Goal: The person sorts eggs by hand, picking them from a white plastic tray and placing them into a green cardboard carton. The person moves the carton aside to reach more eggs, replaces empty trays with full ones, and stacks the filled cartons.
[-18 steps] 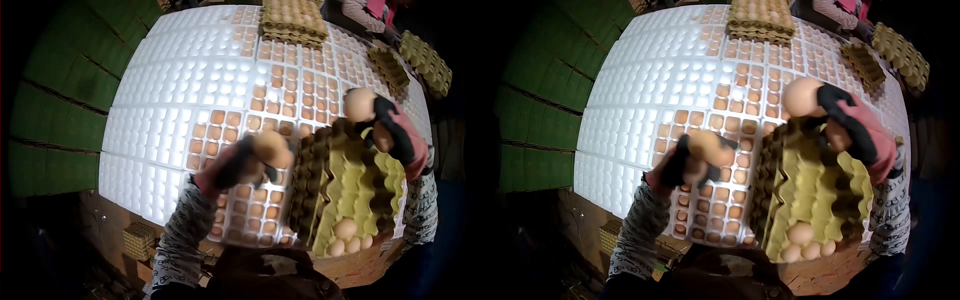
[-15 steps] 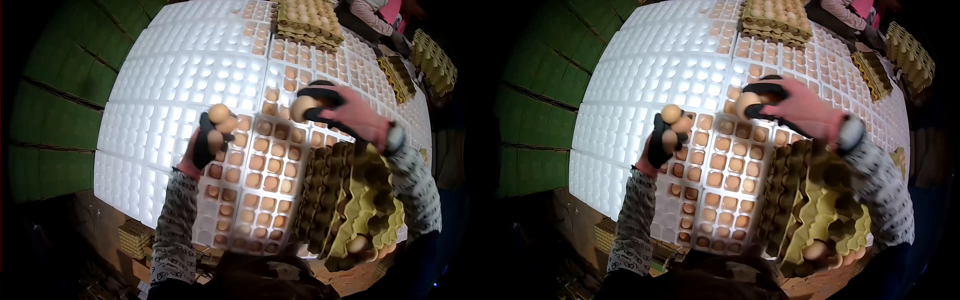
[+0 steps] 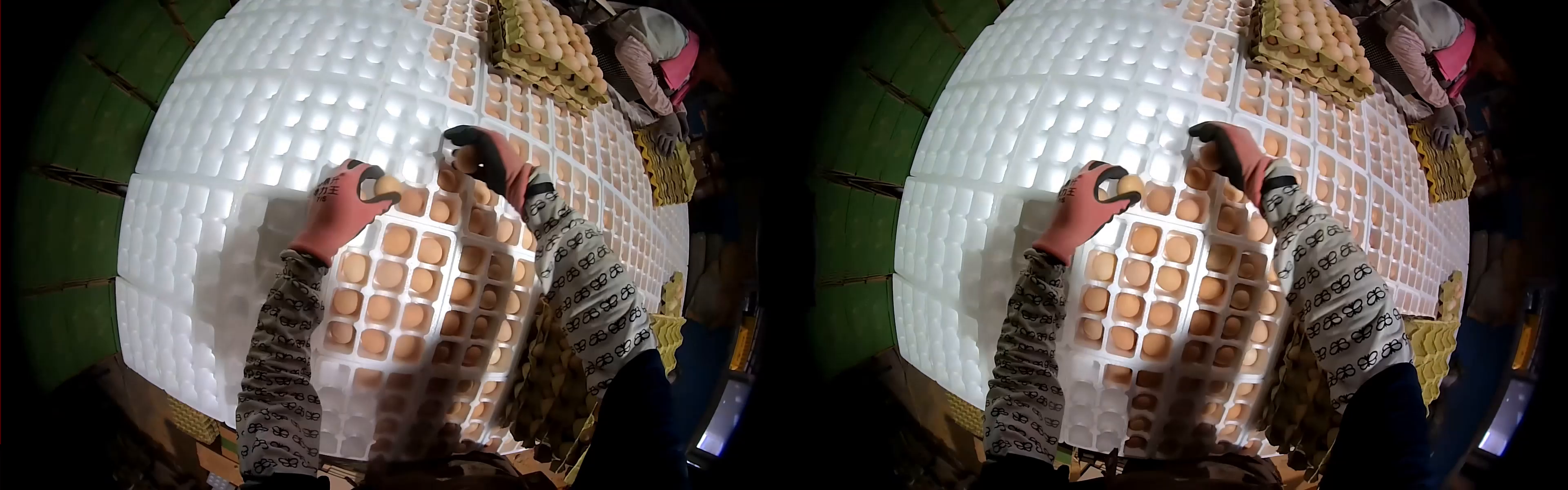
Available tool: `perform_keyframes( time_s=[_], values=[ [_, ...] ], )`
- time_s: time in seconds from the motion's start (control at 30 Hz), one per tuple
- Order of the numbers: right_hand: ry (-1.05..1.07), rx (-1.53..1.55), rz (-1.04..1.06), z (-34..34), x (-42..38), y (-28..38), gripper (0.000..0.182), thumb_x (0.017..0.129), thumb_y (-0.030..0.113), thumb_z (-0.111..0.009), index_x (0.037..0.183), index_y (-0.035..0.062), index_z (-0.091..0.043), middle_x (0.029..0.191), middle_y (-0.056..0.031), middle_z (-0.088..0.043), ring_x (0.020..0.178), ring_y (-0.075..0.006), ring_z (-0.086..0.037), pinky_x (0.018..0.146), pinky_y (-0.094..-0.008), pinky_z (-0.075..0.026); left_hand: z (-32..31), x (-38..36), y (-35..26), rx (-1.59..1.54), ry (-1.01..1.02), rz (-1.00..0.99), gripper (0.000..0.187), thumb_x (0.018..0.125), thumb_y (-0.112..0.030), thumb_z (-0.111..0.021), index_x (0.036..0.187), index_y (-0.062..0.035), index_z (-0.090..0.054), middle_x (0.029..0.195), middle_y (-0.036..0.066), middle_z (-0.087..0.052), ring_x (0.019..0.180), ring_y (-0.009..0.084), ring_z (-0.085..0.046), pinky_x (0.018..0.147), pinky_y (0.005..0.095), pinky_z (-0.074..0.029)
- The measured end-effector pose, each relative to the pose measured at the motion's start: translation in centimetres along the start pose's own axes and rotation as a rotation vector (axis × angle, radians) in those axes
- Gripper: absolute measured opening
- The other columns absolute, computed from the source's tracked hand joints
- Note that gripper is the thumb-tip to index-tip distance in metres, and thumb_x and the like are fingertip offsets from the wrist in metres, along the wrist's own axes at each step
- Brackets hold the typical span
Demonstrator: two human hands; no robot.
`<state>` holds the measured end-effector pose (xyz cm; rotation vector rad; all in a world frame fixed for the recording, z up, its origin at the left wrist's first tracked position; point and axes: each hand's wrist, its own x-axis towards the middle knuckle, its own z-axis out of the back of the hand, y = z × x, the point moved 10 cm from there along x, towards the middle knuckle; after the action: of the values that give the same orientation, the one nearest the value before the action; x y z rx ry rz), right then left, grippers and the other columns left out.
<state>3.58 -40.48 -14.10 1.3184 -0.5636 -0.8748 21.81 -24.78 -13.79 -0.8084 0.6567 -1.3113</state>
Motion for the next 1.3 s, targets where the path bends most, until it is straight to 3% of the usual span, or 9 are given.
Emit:
perform_keyframes(
  time_s=[0.03,0.17,0.47,0.6,0.73,0.87,1.03,1.13,1.3],
  values=[
    [0.020,0.155,-0.206,-1.9,0.0,-1.0,0.028,0.083,0.019,-0.066,0.105,0.0030,-0.068,0.086,-0.0052,-0.066,0.072,-0.0151,-0.060,0.073,-0.0262,-0.051,0.8,0.1,-1.6,0.433,-0.065,-0.103,0.044,0.075,-0.025,-0.079,0.112,-0.0069,-0.064,0.103,0.007,-0.063,0.087,0.0252,-0.066,0.072,0.0345,-0.053],
    [0.027,-0.935,0.506,-7.7,-2.2,1.1,0.041,0.085,0.032,-0.062,0.120,0.0124,-0.064,0.111,-0.0189,-0.067,0.103,-0.0373,-0.063,0.094,-0.0421,-0.049,2.1,3.2,-2.5,0.210,-0.324,-0.010,0.028,0.084,-0.024,-0.067,0.108,-0.0096,-0.064,0.108,0.012,-0.061,0.093,0.0347,-0.062,0.083,0.0411,-0.050],
    [0.036,-0.655,0.176,19.6,-24.1,27.8,0.043,0.095,0.023,-0.063,0.134,0.0077,-0.053,0.114,-0.0102,-0.067,0.098,-0.0163,-0.066,0.087,-0.0259,-0.055,-0.8,4.1,-8.2,0.211,-0.368,-0.377,0.030,0.088,-0.006,-0.058,0.118,-0.0082,-0.063,0.115,0.011,-0.061,0.104,0.0285,-0.062,0.092,0.0363,-0.048],
    [0.058,-0.842,-0.071,21.3,-43.6,29.8,0.057,0.089,0.011,-0.067,0.142,0.0099,-0.044,0.127,-0.0121,-0.060,0.105,-0.0200,-0.065,0.092,-0.0306,-0.057,-4.8,-5.0,-26.9,-0.415,0.006,-0.535,0.041,0.082,0.007,-0.060,0.122,-0.0015,-0.060,0.120,0.010,-0.062,0.114,0.0245,-0.060,0.096,0.0332,-0.048],
    [0.186,-0.781,-0.496,19.5,-56.5,22.4,0.074,0.080,0.012,-0.074,0.146,0.0166,-0.040,0.139,-0.0117,-0.051,0.112,-0.0246,-0.061,0.099,-0.0380,-0.052,-12.4,-21.3,-43.7,-0.212,0.483,-1.090,0.051,0.076,-0.037,-0.074,0.115,-0.0064,-0.065,0.119,0.015,-0.061,0.108,0.0318,-0.060,0.093,0.0418,-0.048],
    [0.338,-1.417,-0.397,17.3,-61.2,17.3,0.076,0.075,0.026,-0.078,0.143,0.0205,-0.043,0.138,-0.0140,-0.051,0.109,-0.0318,-0.061,0.083,-0.0374,-0.050,-20.5,-27.7,-47.1,0.399,0.636,-0.956,0.066,0.077,-0.042,-0.075,0.130,-0.0084,-0.056,0.105,0.012,-0.058,0.100,0.0276,-0.057,0.092,0.0404,-0.044],
    [-0.193,-1.023,0.103,22.9,-67.0,15.4,0.058,0.080,0.008,-0.067,0.136,0.0138,-0.054,0.119,-0.0081,-0.065,0.097,-0.0205,-0.065,0.078,-0.0287,-0.049,-17.9,-26.0,-47.4,-0.134,0.608,-0.560,0.044,0.083,-0.019,-0.066,0.124,-0.0055,-0.056,0.107,0.010,-0.059,0.102,0.0203,-0.057,0.091,0.0320,-0.045],
    [-0.404,0.189,-0.007,27.6,-67.9,13.0,0.047,0.091,0.024,-0.053,0.126,-0.0061,-0.054,0.117,-0.0160,-0.063,0.098,-0.0221,-0.063,0.083,-0.0331,-0.050,-16.8,-25.0,-42.0,-0.831,0.614,0.061,0.030,0.083,-0.024,-0.062,0.100,0.0007,-0.058,0.094,0.006,-0.057,0.089,0.0167,-0.058,0.087,0.0298,-0.046],
    [0.009,0.276,0.099,23.2,-62.8,15.3,0.042,0.094,0.033,-0.047,0.115,-0.0011,-0.055,0.112,-0.0165,-0.063,0.087,-0.0234,-0.064,0.073,-0.0333,-0.051,-19.4,-32.3,-47.0,0.558,0.579,-0.440,0.055,0.062,-0.020,-0.085,0.110,-0.0066,-0.061,0.106,0.010,-0.061,0.090,0.0297,-0.063,0.081,0.0339,-0.050]
  ],
)
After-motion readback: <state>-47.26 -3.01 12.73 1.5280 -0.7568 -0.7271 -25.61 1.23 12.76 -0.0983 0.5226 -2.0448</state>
